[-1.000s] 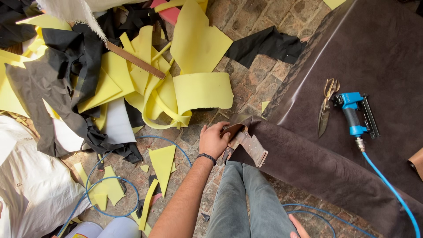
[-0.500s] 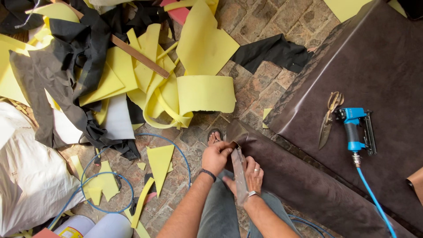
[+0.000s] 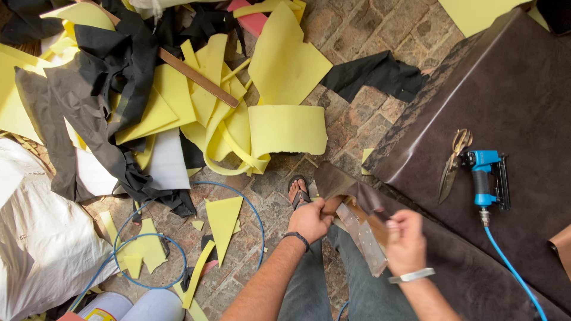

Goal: The person is reupholstering a piece of furniture by attaching brown fabric to a wooden frame. They use a pneumatic staple gun to secure the fabric and scissors to trim excess material along the edges.

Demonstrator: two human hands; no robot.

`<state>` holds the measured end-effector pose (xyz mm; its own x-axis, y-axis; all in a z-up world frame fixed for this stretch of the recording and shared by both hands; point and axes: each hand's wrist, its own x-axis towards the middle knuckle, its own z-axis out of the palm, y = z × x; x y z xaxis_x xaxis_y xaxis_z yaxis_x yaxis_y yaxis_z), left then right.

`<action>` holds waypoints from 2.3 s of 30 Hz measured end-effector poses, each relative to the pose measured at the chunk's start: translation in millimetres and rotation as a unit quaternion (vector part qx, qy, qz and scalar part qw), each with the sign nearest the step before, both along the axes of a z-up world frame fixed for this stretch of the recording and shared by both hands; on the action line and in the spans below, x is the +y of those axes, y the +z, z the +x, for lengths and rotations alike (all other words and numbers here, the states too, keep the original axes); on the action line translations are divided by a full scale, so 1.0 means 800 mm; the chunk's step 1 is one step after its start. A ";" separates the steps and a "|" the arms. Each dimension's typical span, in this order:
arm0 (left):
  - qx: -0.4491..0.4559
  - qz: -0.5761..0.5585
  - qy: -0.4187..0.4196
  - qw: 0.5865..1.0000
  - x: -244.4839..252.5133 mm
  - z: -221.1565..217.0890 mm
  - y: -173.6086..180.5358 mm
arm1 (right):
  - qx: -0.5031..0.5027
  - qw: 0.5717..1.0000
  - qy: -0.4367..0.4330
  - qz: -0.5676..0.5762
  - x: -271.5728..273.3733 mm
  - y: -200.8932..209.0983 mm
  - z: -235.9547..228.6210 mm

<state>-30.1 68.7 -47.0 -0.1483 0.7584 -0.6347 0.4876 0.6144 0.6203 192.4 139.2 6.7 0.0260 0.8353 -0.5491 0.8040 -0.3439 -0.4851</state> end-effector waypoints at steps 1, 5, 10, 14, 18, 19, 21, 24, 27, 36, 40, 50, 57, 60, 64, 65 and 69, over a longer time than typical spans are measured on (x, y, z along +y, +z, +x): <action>0.002 -0.033 -0.018 0.999 0.002 -0.003 -0.002 | 0.092 0.992 0.057 0.065 0.027 0.018 -0.001; 0.025 -0.139 -0.111 0.984 -0.001 0.003 -0.010 | -0.087 0.922 0.358 0.122 0.116 0.052 -0.030; 0.076 -0.114 -0.143 0.980 -0.016 -0.016 -0.034 | -0.206 0.865 0.453 0.074 0.148 0.051 -0.068; 0.086 -0.081 -0.139 0.983 -0.045 -0.007 -0.038 | -0.096 0.900 0.392 0.166 0.132 0.052 -0.057; 0.066 -0.027 -0.087 0.994 -0.063 -0.002 -0.045 | -0.040 0.919 0.345 0.187 0.134 0.046 -0.058; 0.072 -0.002 -0.082 0.994 -0.068 0.005 -0.045 | -0.043 0.925 0.334 0.176 0.133 0.050 -0.056; 0.085 0.048 -0.070 0.993 -0.078 0.019 -0.047 | -0.053 0.924 0.330 0.184 0.132 0.055 -0.056; 0.085 0.054 -0.032 0.994 -0.087 0.043 -0.045 | -0.067 0.933 0.312 0.165 0.132 0.064 -0.061; 0.090 0.061 0.013 0.994 -0.090 0.062 -0.043 | -0.046 0.942 0.301 0.143 0.122 0.070 -0.063; 0.090 0.007 0.061 0.994 -0.081 0.096 -0.030 | 0.136 0.988 0.039 0.063 -0.067 0.067 0.016; 0.084 0.005 0.097 0.992 -0.078 0.102 -0.023 | 0.195 0.799 -0.352 -0.446 -0.099 -0.039 0.001; 0.035 0.003 0.031 0.999 -0.073 0.105 0.007 | 0.357 0.724 -0.441 -0.392 -0.128 -0.243 -0.006; -0.009 0.092 0.106 0.990 -0.065 0.026 0.007 | 0.325 0.740 -0.448 -0.382 -0.106 -0.196 -0.013; 0.019 0.198 -0.036 0.979 -0.026 0.011 -0.030 | 0.311 0.744 -0.467 -0.363 -0.090 -0.164 -0.026; 0.009 0.189 -0.148 0.971 0.008 0.020 -0.069 | 0.322 0.723 -0.497 -0.355 -0.071 -0.154 -0.033; 0.011 0.175 -0.161 0.971 0.012 0.022 -0.075 | 0.325 0.710 -0.510 -0.361 -0.068 -0.156 -0.033; 0.038 0.128 -0.115 0.984 0.014 0.031 -0.080 | 0.341 0.682 -0.536 -0.362 -0.066 -0.157 -0.040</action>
